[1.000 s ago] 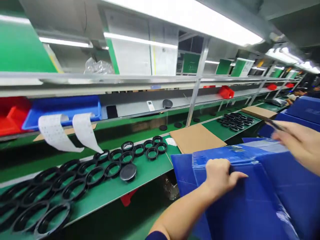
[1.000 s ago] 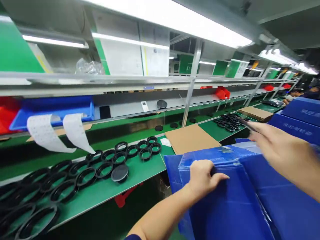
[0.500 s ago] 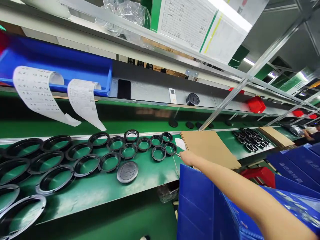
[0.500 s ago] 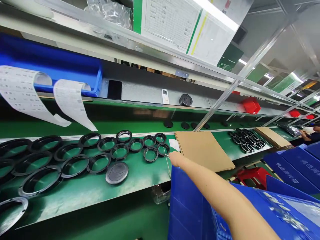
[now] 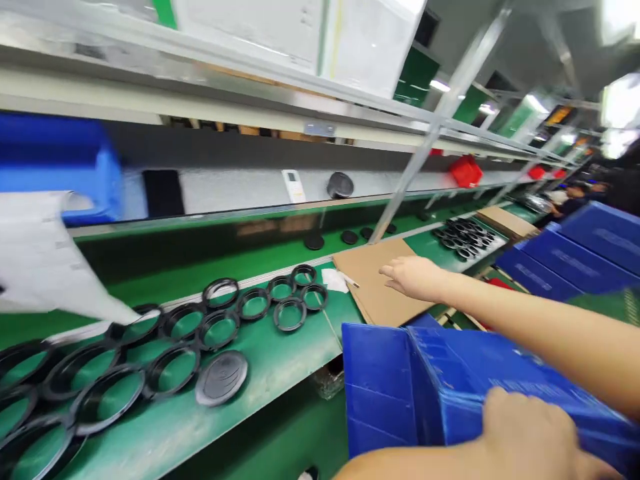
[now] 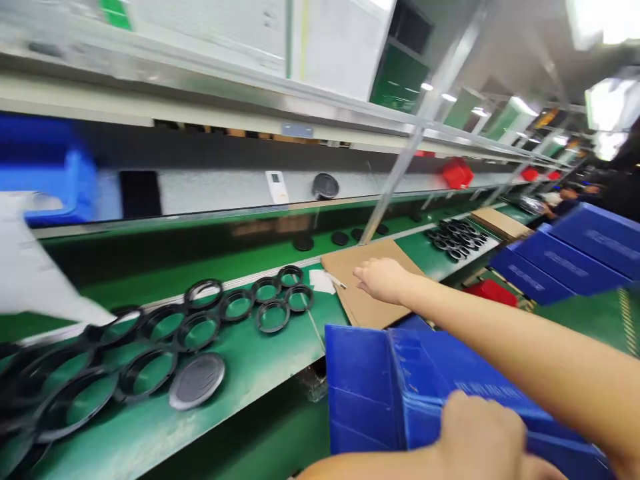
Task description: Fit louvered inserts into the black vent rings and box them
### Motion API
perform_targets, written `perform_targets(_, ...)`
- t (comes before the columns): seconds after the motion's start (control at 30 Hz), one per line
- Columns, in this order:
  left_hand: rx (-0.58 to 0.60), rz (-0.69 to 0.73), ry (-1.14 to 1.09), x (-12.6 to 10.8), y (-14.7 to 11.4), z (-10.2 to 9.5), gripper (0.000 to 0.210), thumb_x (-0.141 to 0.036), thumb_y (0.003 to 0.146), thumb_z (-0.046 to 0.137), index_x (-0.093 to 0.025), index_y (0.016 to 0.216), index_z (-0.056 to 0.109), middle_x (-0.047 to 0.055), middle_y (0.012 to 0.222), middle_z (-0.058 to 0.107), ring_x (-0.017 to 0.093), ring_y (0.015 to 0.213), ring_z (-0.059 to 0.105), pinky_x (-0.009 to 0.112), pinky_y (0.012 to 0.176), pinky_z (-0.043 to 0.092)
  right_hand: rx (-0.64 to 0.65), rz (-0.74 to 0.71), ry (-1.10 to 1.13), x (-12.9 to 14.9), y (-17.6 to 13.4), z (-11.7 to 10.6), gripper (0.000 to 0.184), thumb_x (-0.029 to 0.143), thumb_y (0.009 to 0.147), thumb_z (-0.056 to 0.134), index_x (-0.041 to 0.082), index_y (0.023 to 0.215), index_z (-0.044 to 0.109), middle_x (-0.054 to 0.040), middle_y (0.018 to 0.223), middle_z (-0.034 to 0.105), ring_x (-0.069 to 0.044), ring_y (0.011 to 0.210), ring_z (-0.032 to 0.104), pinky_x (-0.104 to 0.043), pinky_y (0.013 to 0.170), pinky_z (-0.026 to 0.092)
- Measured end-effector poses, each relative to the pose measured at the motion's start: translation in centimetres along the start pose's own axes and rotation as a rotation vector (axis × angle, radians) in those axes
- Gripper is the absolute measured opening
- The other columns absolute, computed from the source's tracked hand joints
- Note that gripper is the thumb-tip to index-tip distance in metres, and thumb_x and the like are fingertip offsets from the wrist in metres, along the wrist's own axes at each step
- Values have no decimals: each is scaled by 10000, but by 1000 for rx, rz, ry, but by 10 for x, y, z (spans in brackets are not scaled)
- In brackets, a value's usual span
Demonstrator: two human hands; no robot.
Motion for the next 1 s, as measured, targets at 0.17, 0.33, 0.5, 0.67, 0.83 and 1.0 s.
perform_targets(0.17, -107, 48, -148, 15, -24, -63, 567, -751, 845, 590, -196, 734, 630, 63, 722, 677, 246, 689, 635, 344, 604, 404, -422, 191, 28, -68, -217, -52, 283, 344, 1061, 462, 176, 1228, 617, -81, 1188, 625, -287, 1152, 568, -420, 1035, 412)
perform_targets(0.33, 55, 187, -552, 19, -29, -95, 443, -595, 956, 543, -193, 794, 634, 24, 793, 660, 201, 733, 597, 291, 706, 438, -800, 789, 149, -82, -449, 29, 317, 359, 1041, 416, 175, 1184, 632, -89, 1177, 647, -270, 1105, 589, -423, 1003, 463)
perform_targets(0.5, 270, -72, -637, 27, -38, -104, 585, -626, 960, 457, -192, 576, 533, 13, 630, 550, 184, 607, 477, 281, 605, 398, -664, 905, 836, 24, -505, 220, 335, 328, 1025, 427, 210, 917, 722, -38, 937, 718, -213, 863, 675, -293, 772, 537)
perform_targets(0.67, 921, -157, -434, -12, -17, -94, 509, -638, 839, 647, -177, 628, 606, -7, 603, 521, 151, 591, 444, 248, 575, 366, -182, 826, 775, 123, -444, 327, 403, 332, 1001, 563, 164, 1365, 601, -180, 1371, 562, -347, 1008, 676, -427, 792, 578)
perform_targets(0.83, 1426, 98, -39, -110, -11, -44, 444, -541, 810, 715, -223, 1119, 709, 60, 1018, 707, 187, 750, 611, 255, 663, 472, -191, 936, 625, 141, -448, 353, 224, 301, 1000, 593, 169, 933, 761, -125, 931, 693, -284, 780, 698, -289, 582, 509)
perform_targets(1.0, 1624, 761, 208, -180, -39, 49, 444, -342, 920, 614, -277, 1359, 588, 70, 1452, 539, 304, 1415, 383, 511, 1195, 257, -260, 983, 614, 160, -507, 363, 228, 271, 978, 577, 160, 895, 758, -110, 976, 674, -206, 605, 649, -269, 452, 364)
Point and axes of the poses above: each hand's wrist, its own y-axis towards the middle knuckle, its own z-axis out of the palm, x = y × z, the point moved 5 cm from there along y, towards the middle knuckle
